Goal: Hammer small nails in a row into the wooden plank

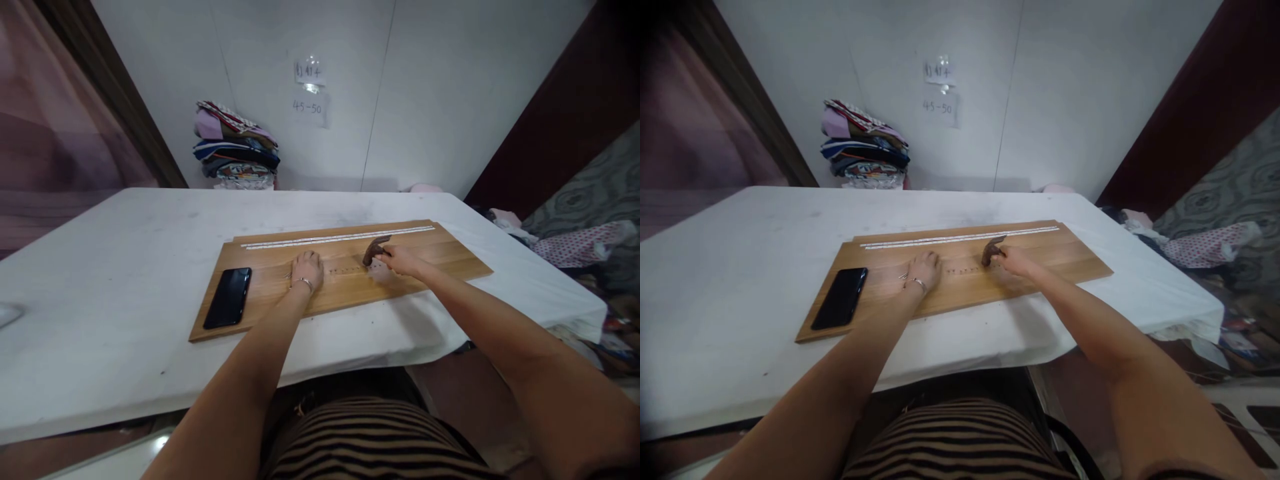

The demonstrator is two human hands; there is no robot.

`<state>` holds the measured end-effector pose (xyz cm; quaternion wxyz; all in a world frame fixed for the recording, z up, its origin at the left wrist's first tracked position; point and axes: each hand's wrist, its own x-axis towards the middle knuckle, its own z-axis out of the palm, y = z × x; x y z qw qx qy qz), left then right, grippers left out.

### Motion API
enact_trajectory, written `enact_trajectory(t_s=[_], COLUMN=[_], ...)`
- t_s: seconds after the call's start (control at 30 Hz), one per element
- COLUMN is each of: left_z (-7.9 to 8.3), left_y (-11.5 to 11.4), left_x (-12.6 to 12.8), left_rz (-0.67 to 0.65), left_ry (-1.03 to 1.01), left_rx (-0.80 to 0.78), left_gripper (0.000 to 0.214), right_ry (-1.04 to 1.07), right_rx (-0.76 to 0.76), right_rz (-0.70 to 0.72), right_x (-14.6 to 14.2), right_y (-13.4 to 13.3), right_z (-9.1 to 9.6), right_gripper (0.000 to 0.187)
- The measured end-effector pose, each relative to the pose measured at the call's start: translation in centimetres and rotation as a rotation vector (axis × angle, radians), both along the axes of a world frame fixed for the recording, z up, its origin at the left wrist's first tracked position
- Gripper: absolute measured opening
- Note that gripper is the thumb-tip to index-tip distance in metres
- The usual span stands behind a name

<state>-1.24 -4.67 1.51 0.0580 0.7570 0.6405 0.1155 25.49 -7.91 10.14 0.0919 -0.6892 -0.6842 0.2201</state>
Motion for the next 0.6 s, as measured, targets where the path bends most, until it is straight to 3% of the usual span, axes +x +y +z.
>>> enact_trajectory(t_s=[0.6], left_z=[0.45], left_y=[-0.28], left_x=[-0.04], left_rz=[0.008], left_ry=[-0.009], left_rx=[-0.027], left_gripper=[0.033], right_ry=[-0.040], right_rx=[0.001], right_rz=[0.012], right_x=[-0.01], right_y=[0.07], right_z=[-0.01], right_gripper=[0.024])
